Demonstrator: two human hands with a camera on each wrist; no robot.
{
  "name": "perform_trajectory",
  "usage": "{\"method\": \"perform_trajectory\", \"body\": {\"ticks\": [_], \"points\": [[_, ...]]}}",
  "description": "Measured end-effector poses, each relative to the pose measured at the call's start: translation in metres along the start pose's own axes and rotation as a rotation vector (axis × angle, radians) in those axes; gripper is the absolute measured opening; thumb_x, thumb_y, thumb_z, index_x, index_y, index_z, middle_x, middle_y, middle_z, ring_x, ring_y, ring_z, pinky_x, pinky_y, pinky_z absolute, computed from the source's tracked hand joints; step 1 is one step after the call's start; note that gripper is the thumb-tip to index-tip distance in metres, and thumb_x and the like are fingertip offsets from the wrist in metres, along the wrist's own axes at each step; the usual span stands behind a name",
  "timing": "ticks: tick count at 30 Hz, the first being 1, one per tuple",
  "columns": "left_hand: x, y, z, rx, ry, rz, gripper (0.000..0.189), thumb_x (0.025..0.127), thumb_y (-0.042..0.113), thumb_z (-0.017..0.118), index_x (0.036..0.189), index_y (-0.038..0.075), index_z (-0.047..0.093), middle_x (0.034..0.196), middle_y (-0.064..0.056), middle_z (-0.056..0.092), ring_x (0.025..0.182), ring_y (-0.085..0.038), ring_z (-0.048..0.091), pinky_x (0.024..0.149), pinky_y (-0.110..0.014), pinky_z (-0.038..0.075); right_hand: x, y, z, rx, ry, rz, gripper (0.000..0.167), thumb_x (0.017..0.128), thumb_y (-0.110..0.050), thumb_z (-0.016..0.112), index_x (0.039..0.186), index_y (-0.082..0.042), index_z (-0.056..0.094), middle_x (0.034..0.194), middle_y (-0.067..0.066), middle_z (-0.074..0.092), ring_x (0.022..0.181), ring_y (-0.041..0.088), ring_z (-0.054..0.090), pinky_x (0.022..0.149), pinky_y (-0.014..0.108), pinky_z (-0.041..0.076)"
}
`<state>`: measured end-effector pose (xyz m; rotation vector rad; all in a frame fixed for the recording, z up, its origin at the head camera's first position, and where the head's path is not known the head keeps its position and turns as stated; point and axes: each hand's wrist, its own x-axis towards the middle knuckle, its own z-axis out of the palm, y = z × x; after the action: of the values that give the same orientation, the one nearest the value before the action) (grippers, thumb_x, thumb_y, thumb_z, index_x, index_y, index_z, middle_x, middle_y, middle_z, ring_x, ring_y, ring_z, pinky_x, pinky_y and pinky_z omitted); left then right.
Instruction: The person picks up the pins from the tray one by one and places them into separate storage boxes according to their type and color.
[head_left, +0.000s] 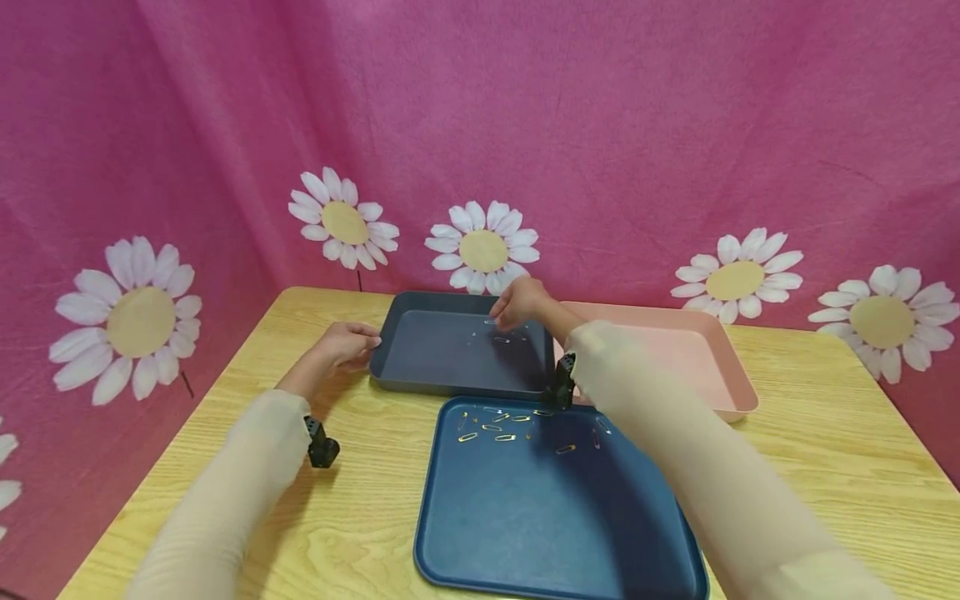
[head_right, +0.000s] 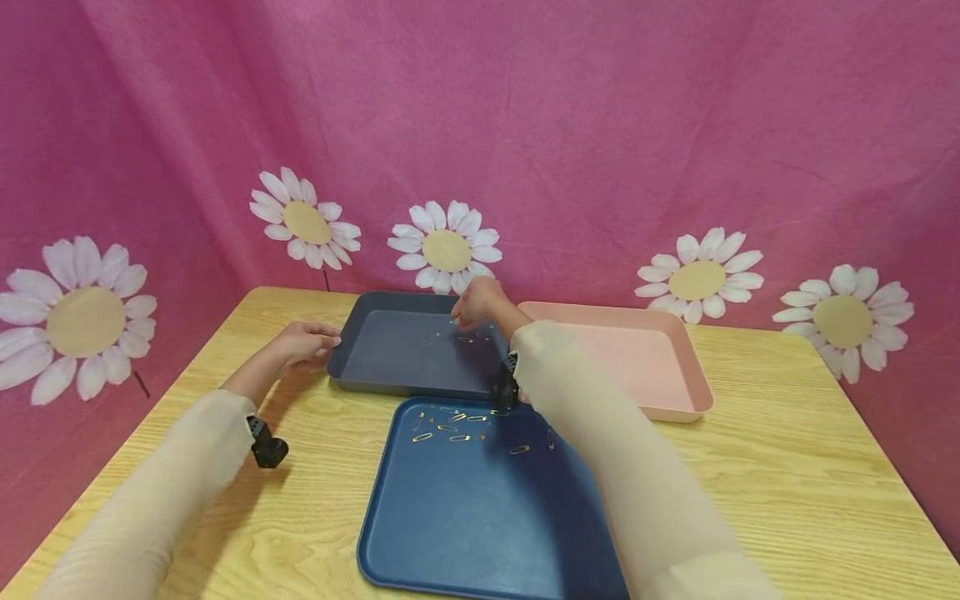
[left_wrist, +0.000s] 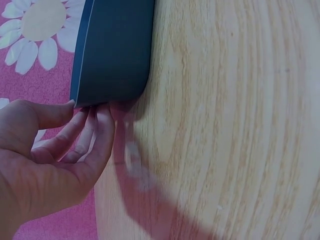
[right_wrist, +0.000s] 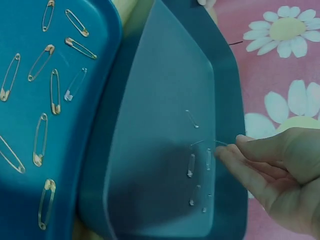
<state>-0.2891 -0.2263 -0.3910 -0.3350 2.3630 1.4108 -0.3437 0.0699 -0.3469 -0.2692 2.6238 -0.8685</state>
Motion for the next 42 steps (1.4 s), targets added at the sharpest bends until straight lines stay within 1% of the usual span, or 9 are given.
{"method": "perform_trajectory", "body": {"ticks": [3,8,15,19,25,30,35,38,42], "points": [[0.002,0.001,0.001,-0.003,-0.004,0.004,0.036,0.099,0.013,0.05,0.132,-0.001,0.053,0.096,-0.001,0.058,0.073,-0.004,0.056,0.067,-0.019,0.052,-0.002,0.001,0.003,-0.032,-0.002,0.016,0.025,0.081,-0.005,0.072,0.106,-0.002,0.074,0.099,0.013,0.075,0.067,0.003,0.061,0.078,0.024,0.057],[0.002,0.002,0.002,-0.017,-0.002,-0.003,0.036,0.098,0.012,0.05,0.132,-0.001,0.053,0.093,0.0,0.057,0.072,-0.004,0.055,0.066,-0.019,0.052,-0.011,0.005,0.001,-0.016,-0.004,-0.006,0.025,0.084,-0.005,0.07,0.109,0.0,0.072,0.099,0.016,0.074,0.069,0.005,0.068,0.082,0.028,0.057],[0.0,0.004,0.002,-0.007,0.0,-0.001,0.038,0.099,0.014,0.049,0.135,0.0,0.051,0.105,-0.004,0.057,0.078,-0.006,0.055,0.072,-0.02,0.052,-0.036,0.015,-0.006,0.093,-0.028,-0.048,0.024,0.085,-0.001,0.067,0.109,0.006,0.07,0.099,0.021,0.073,0.082,0.021,0.073,0.084,0.039,0.057],[0.0,0.003,0.002,0.003,0.009,-0.005,0.038,0.099,0.015,0.049,0.134,0.0,0.051,0.11,-0.006,0.057,0.083,-0.008,0.054,0.076,-0.022,0.053,-0.055,0.028,-0.004,0.12,-0.038,-0.112,0.024,0.085,0.0,0.067,0.107,0.01,0.068,0.095,0.022,0.073,0.08,0.02,0.072,0.079,0.038,0.058],[0.001,0.002,0.001,-0.008,0.01,-0.003,0.038,0.099,0.014,0.049,0.134,0.0,0.051,0.109,-0.006,0.057,0.084,-0.009,0.055,0.072,-0.02,0.052,-0.084,0.05,-0.001,0.146,-0.005,-0.208,0.023,0.084,0.002,0.068,0.104,0.013,0.068,0.093,0.025,0.072,0.069,0.013,0.068,0.069,0.03,0.059],[0.001,0.001,0.002,0.004,0.011,-0.008,0.038,0.1,0.015,0.048,0.135,0.001,0.05,0.114,-0.007,0.057,0.086,-0.009,0.055,0.068,-0.018,0.05,-0.109,0.067,0.003,0.172,0.045,-0.169,0.02,0.084,-0.001,0.07,0.1,0.01,0.07,0.088,0.021,0.073,0.066,0.01,0.064,0.066,0.027,0.057],[0.001,0.0,0.002,0.004,0.017,0.0,0.038,0.1,0.014,0.049,0.135,-0.001,0.05,0.106,-0.005,0.059,0.08,-0.006,0.054,0.069,-0.018,0.05,-0.132,0.084,0.006,0.112,0.105,-0.176,0.014,0.084,-0.004,0.07,0.095,0.003,0.073,0.083,0.016,0.074,0.066,0.011,0.062,0.063,0.024,0.054],[0.001,0.0,0.003,-0.004,0.018,-0.001,0.038,0.099,0.014,0.049,0.135,-0.002,0.05,0.105,-0.004,0.059,0.079,-0.005,0.053,0.069,-0.018,0.05,-0.143,0.095,0.008,0.106,0.113,-0.204,0.014,0.084,-0.004,0.07,0.095,0.004,0.073,0.081,0.016,0.073,0.066,0.015,0.064,0.064,0.028,0.057],[-0.002,0.001,0.003,0.004,0.016,-0.006,0.039,0.1,0.015,0.049,0.136,0.0,0.05,0.111,-0.007,0.058,0.081,-0.006,0.053,0.07,-0.018,0.05,-0.156,0.109,0.013,0.117,0.114,-0.214,0.015,0.084,-0.004,0.07,0.096,0.006,0.071,0.079,0.016,0.072,0.067,0.02,0.068,0.064,0.033,0.059]]}}
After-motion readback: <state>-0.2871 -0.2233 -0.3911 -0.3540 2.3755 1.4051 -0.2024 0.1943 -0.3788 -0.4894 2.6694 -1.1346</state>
